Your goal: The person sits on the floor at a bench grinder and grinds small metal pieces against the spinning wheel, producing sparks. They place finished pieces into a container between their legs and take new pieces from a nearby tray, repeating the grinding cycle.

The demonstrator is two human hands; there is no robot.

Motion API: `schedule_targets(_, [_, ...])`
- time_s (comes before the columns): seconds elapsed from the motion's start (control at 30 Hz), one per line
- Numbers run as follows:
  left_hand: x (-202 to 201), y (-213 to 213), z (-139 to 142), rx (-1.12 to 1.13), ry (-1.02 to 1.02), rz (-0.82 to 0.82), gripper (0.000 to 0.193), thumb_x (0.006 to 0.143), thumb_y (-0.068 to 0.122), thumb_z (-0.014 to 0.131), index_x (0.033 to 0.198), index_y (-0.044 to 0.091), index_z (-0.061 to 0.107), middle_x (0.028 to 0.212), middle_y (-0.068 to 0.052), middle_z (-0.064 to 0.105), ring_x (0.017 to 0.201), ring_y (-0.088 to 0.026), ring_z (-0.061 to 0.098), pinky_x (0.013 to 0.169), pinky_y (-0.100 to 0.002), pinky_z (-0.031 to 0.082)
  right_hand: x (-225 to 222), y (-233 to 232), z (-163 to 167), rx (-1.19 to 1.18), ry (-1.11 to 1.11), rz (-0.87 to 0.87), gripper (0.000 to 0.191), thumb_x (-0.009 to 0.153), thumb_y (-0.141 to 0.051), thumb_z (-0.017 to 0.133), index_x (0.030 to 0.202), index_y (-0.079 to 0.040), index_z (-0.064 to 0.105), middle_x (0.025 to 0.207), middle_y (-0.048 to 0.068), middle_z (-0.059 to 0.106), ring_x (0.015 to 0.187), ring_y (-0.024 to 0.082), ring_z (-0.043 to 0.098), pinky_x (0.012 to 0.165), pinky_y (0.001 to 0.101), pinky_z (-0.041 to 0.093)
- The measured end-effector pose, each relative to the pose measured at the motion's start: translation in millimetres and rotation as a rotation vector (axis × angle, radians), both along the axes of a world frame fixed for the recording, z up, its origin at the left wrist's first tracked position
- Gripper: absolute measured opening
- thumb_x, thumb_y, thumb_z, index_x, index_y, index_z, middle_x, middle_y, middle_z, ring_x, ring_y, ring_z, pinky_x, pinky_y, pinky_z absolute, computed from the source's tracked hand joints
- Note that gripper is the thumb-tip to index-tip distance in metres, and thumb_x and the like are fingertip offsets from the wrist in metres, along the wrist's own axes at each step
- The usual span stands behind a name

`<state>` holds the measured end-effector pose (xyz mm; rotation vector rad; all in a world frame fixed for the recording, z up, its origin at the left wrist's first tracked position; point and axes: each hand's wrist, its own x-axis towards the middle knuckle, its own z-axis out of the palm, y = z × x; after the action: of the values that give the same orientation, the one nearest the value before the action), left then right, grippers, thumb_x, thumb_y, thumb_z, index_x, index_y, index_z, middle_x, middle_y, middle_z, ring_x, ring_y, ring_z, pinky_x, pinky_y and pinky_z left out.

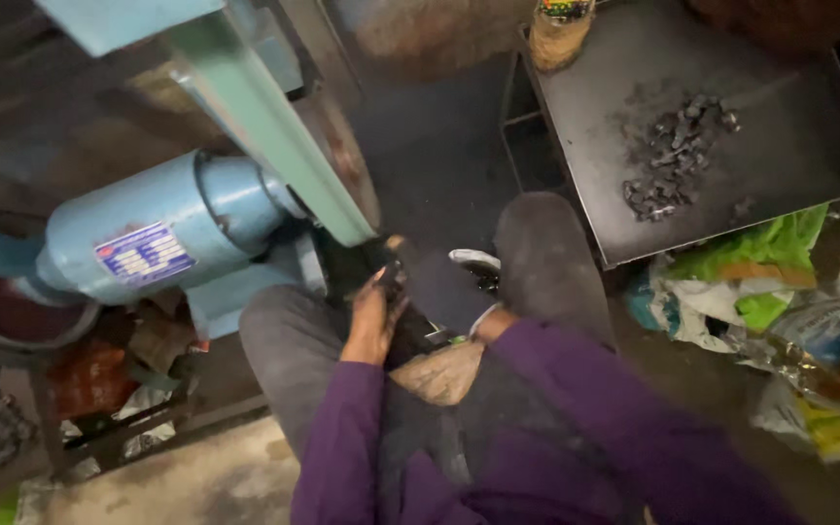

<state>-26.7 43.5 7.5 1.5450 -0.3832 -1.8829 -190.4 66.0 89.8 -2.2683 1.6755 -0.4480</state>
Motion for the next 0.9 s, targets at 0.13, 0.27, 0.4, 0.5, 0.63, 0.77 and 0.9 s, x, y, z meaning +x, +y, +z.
schedule_targets(0.13, [12.2,13.3,23.1,-0.587,-0.226,0.019,0.032,0.092,0.000,0.068,0.124,0.002,0.068,0.103,-0.006,0.073,0.082,-0.011,0.067,0.070,-0.024,0.054,16.9,14.0,-0.7,0.128,-0.701,-0.079,0.017,0.090,-0.008,0.059,0.100,0.003,0.068,0.090,0.018,0.072,0.085,0.033,0.069,0.073,0.0393,0.052])
schedule_targets(0.27, [15.8,17.5,51.2,-0.480,-0.030,-0.072,0.031,0.092,0.002,0.070,0.123,0.005,0.066,0.091,-0.009,0.071,0.070,-0.013,0.064,0.057,-0.026,0.050,-1.9,14.6,16.0,0.946,-1.181,-0.173,0.020,0.096,-0.018,0.062,0.100,-0.001,0.072,0.089,0.011,0.073,0.082,0.022,0.067,0.073,0.0340,0.053])
schedule_targets(0.4, [16.0,14.6,48.6,-0.372,-0.040,0.058,0.024,0.097,0.006,0.067,0.120,0.002,0.063,0.092,-0.007,0.071,0.069,-0.015,0.063,0.055,-0.028,0.047,8.9,6.5,13.2,0.509,-0.861,0.160,0.012,0.094,-0.012,0.063,0.102,-0.008,0.072,0.097,0.005,0.071,0.089,0.016,0.066,0.078,0.0323,0.052])
schedule_targets(0.5, [13.7,11.6,28.3,-0.473,0.080,0.061,0.035,0.095,0.004,0.049,0.126,0.003,0.064,0.099,-0.003,0.073,0.085,-0.013,0.069,0.075,-0.027,0.057,23.4,-12.0,-6.6,0.912,-1.570,-0.228,0.017,0.105,-0.020,0.059,0.098,-0.008,0.068,0.085,0.002,0.065,0.073,0.011,0.058,0.066,0.0280,0.049])
schedule_targets(0.63, [9.6,0.7,9.3,-0.453,-0.146,-0.033,0.030,0.096,0.001,0.051,0.117,-0.002,0.073,0.093,-0.006,0.071,0.081,-0.012,0.063,0.069,-0.028,0.052,26.4,-32.4,-29.4,1.031,-1.575,-0.430,0.015,0.100,-0.024,0.060,0.103,-0.011,0.066,0.081,-0.002,0.063,0.069,0.010,0.058,0.061,0.0276,0.049])
schedule_targets(0.77, [10.2,-1.8,9.2,-0.435,-0.148,-0.016,0.032,0.095,0.001,0.051,0.116,-0.001,0.074,0.096,-0.006,0.072,0.086,-0.012,0.063,0.075,-0.024,0.051,21.9,-38.9,-31.3,1.076,-1.656,-0.332,0.015,0.102,-0.023,0.062,0.107,-0.008,0.064,0.086,0.000,0.066,0.073,0.011,0.061,0.065,0.0266,0.050])
schedule_targets(0.9, [17.1,3.3,10.0,-0.591,-0.139,-0.080,0.043,0.086,-0.005,0.050,0.125,-0.003,0.066,0.105,-0.004,0.071,0.093,-0.011,0.065,0.079,-0.023,0.052,14.1,-30.9,-18.4,0.842,-1.329,-0.058,0.023,0.104,-0.023,0.060,0.117,-0.005,0.066,0.094,0.002,0.069,0.083,0.009,0.064,0.077,0.0264,0.054])
